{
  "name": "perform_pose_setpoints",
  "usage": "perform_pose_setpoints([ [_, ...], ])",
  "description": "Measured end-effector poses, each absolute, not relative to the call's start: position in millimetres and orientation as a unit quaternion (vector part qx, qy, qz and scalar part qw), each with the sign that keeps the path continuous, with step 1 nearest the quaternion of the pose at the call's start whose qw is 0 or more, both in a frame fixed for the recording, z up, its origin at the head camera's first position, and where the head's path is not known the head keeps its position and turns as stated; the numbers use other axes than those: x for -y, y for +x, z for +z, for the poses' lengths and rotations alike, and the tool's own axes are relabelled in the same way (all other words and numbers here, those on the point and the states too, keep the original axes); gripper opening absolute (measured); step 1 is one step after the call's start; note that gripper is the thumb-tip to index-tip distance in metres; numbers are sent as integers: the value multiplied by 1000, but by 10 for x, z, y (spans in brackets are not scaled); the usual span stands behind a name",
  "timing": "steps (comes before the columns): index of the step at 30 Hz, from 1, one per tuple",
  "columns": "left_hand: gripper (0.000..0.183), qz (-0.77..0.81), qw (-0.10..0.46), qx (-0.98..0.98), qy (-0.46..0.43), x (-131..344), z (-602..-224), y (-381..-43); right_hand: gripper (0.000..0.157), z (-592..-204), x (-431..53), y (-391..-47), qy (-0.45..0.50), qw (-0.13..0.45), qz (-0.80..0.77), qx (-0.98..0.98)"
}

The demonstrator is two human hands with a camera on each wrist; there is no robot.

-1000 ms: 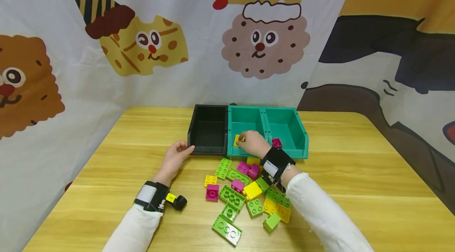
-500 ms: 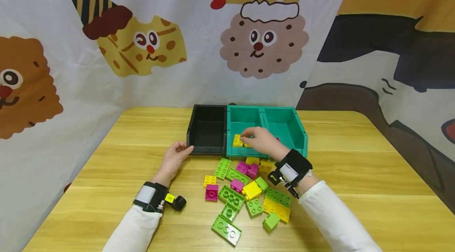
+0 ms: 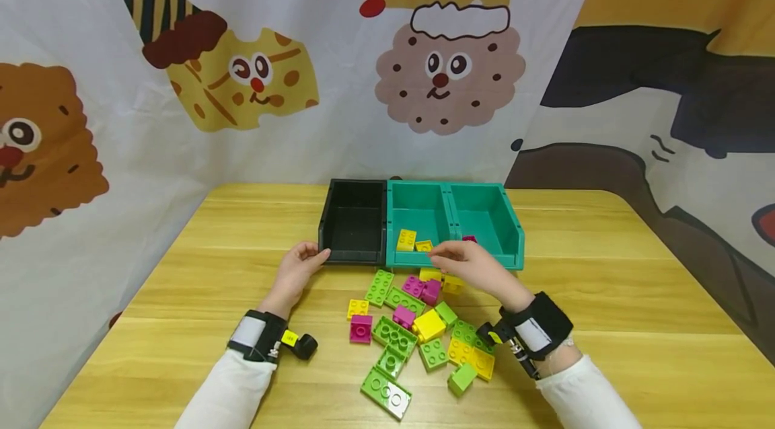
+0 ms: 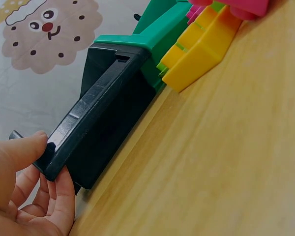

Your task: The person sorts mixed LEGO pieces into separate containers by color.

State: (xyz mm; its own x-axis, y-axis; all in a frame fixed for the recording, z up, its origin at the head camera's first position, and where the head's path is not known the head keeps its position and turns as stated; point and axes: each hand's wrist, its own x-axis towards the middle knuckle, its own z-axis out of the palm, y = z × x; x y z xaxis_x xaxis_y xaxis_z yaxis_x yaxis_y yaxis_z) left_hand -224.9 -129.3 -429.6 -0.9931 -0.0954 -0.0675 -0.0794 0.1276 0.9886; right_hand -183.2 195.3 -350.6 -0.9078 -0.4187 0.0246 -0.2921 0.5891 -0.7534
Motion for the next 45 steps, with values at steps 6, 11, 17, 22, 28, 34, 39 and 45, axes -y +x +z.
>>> perform_pose_setpoints([
  [6, 23, -656, 11, 752, 57, 1300, -4311, -2243, 35, -3526, -2037, -1708, -193, 67, -409, -889],
  [11, 22, -660, 12, 749, 56, 1293, -4341, -2257, 33, -3535, -2095, -1625, -195, 58, -410, -889],
  [17, 22, -657, 13, 751, 60, 1293, -4333, -2256, 31, -3564, -2172, -1564, -202, 57, -421, -882],
  [22, 22, -661, 11, 748, 58, 1290, -4317, -2250, 32, -3561, -2241, -1537, -199, 60, -433, -877],
  [28, 21, -667, 7, 743, 54, 1289, -4335, -2250, 34, -3553, -2342, -1538, -184, 59, -441, -876],
  [34, 21, -662, 13, 747, 57, 1288, -4326, -2251, 34, -3554, -2417, -1564, -183, 50, -446, -875],
  [39, 21, -655, 15, 753, 58, 1284, -4322, -2263, 35, -3549, -2449, -1574, -179, 50, -445, -876],
  [45, 22, -653, 11, 755, 59, 1291, -4320, -2275, 36, -3531, -2453, -1575, -172, 51, -429, -885],
])
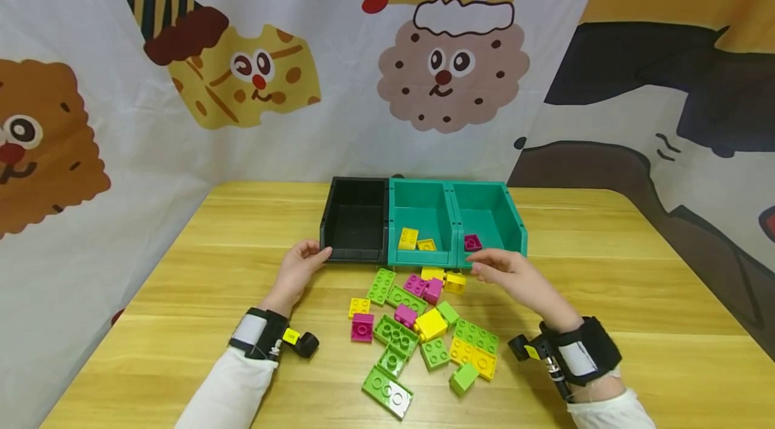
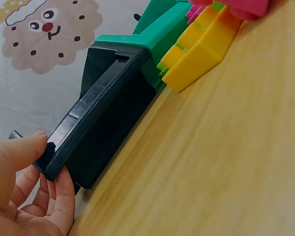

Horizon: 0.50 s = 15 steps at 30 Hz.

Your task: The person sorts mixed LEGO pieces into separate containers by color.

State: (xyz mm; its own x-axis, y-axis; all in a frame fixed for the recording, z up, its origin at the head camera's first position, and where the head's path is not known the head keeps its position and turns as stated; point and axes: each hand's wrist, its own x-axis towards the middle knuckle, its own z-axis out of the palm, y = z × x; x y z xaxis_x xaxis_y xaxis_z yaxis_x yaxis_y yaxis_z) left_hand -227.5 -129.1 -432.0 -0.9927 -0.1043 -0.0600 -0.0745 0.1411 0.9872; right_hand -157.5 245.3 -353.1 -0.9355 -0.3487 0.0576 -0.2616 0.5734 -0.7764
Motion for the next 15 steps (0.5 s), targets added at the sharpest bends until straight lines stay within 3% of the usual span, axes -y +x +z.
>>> perform_pose_setpoints([
  [8, 22, -652, 12, 756, 58, 1288, -4312, -2277, 32, -3507, -2431, -1559, -188, 50, -319, -928],
  [15, 24, -650, 12, 758, 58, 1294, -4307, -2264, 42, -3472, -2392, -1491, -237, 153, -275, -919],
])
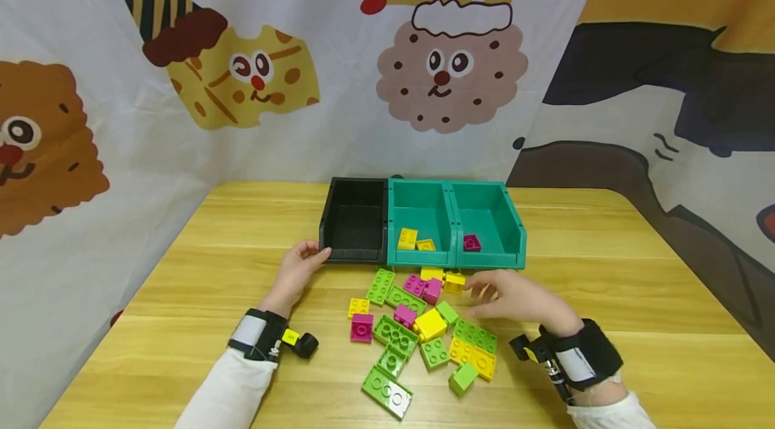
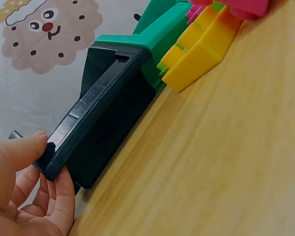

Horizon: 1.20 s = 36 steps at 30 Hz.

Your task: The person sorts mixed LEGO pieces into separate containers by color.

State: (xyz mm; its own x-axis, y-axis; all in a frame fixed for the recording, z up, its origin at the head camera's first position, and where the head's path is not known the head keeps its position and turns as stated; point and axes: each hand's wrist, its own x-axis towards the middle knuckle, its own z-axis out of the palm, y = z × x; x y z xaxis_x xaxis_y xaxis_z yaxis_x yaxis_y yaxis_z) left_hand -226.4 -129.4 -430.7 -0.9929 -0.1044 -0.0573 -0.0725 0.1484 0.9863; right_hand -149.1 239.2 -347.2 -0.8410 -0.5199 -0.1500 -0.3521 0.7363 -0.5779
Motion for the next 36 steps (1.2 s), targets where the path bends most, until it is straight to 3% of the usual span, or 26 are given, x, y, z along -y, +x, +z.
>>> perform_pose_setpoints([
  [11, 24, -658, 10, 751, 55, 1289, -4303, -2253, 46, -3540, -2313, -1447, -252, 228, -264, -903],
  [19, 25, -654, 10, 754, 58, 1287, -4287, -2251, 48, -3595, -2229, -1426, -249, 236, -247, -906],
  [26, 24, -661, 10, 748, 56, 1285, -4313, -2265, 31, -3680, -2176, -1451, -251, 227, -220, -915],
  [36, 22, -663, 9, 747, 50, 1295, -4323, -2268, 26, -3713, -2184, -1469, -249, 229, -236, -911],
])
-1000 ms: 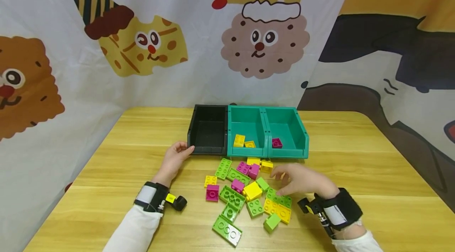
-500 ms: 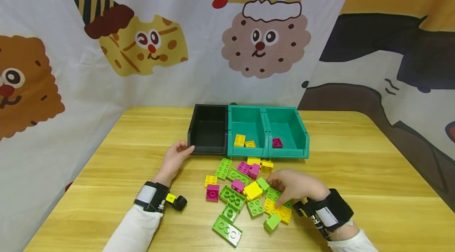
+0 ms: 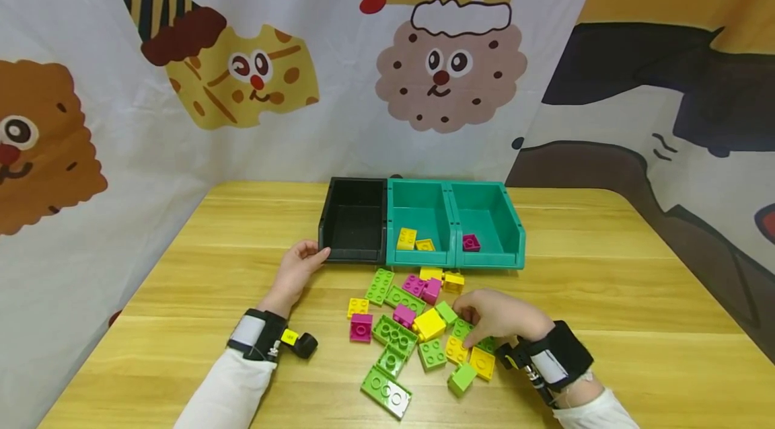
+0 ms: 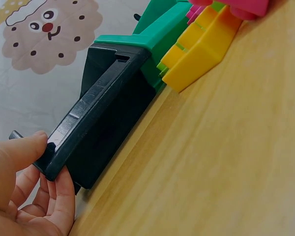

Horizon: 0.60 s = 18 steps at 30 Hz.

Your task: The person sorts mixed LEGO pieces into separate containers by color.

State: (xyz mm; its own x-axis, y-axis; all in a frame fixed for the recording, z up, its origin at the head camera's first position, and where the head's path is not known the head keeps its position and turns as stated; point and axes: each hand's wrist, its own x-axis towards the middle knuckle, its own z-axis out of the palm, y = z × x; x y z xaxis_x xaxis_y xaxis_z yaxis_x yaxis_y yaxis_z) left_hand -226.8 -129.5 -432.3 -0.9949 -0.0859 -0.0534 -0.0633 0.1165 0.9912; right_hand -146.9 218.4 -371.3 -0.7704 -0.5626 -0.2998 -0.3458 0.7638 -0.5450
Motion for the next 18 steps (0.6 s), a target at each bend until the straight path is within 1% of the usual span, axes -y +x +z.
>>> perform_pose_setpoints([
  [6, 23, -661, 10, 749, 46, 1298, -4317, -2260, 25, -3728, -2206, -1484, -264, 225, -246, -905],
  [18, 22, -660, 9, 750, 49, 1299, -4310, -2262, 23, -3750, -2234, -1505, -259, 222, -250, -906],
])
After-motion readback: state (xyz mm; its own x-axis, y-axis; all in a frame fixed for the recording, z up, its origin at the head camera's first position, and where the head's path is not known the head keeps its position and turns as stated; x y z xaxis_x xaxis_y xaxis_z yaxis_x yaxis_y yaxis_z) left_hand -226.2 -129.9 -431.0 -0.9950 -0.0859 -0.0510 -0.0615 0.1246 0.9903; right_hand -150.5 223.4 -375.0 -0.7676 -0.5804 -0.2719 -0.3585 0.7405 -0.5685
